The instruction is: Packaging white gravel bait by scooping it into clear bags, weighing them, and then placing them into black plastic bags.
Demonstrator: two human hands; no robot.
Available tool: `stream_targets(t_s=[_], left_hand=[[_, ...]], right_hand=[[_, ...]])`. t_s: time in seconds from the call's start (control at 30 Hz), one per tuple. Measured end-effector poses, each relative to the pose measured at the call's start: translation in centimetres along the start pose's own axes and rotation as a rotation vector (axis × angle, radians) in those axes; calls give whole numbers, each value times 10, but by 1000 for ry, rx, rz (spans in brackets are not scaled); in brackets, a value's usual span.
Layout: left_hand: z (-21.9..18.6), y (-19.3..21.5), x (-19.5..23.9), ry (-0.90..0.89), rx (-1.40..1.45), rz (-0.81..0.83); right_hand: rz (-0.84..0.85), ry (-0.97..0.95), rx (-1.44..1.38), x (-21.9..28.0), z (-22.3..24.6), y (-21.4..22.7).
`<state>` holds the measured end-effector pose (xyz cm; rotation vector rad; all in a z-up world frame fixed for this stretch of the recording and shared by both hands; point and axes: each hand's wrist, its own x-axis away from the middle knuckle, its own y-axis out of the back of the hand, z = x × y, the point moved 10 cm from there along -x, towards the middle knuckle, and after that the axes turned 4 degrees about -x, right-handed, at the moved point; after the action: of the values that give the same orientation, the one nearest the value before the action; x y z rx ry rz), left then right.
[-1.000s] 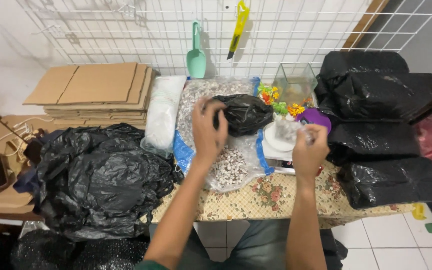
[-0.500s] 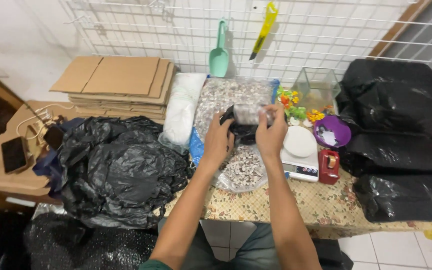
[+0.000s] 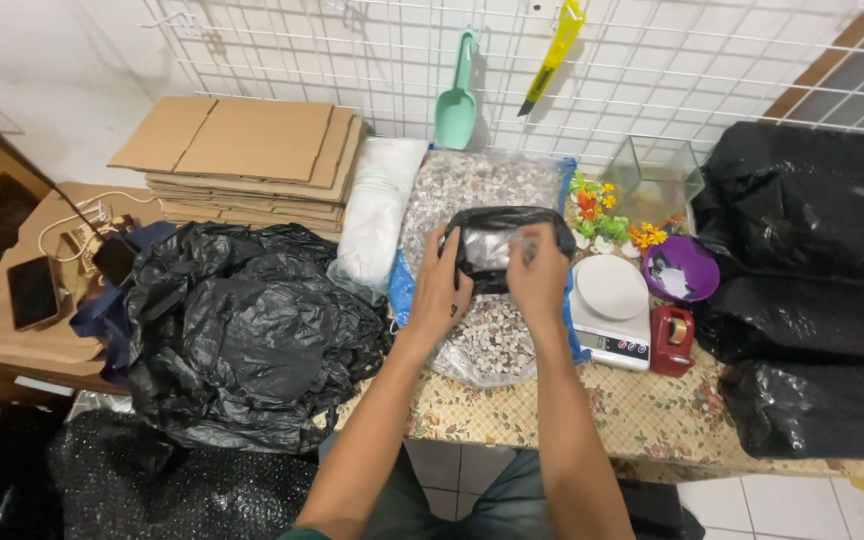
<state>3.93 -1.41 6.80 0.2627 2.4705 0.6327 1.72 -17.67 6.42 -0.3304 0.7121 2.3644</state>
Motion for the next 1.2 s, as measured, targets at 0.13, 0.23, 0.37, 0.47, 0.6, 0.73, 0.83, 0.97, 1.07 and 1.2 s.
stream_targets(t_s=[0.13,0.23,0.37,0.47,0.6,0.73,0.83,0.97,1.07,1.2], left_hand=[[2,2,2,32,-6,12],[16,-7,2,19,-9,6],[13,-8,1,-81,-96,-34],[-2,-6,1,-157,-148,-57],[-29,-15,-7,-236,-308,-55],[-15,-35,-14,-226,-389,19],[9,-48,-22,-185,-343,43],[37,-34,-28,-152,-160,-118],[51,-9,-25,-61,-101,-213],[35,23,-29,-32,-93,-272]], right_hand=[[146,46,103,1,-14,-13],[15,313,218,8,-8,3],[-111,533,472,18,-4,29],[-71,610,567,21,-13,35],[46,575,474,6,-43,37],[54,660,115,-2,25,74],[-21,579,-191,-18,52,108],[-63,489,-530,-39,17,113],[125,357,-534,-48,-47,68],[540,253,-461,-11,-24,14]])
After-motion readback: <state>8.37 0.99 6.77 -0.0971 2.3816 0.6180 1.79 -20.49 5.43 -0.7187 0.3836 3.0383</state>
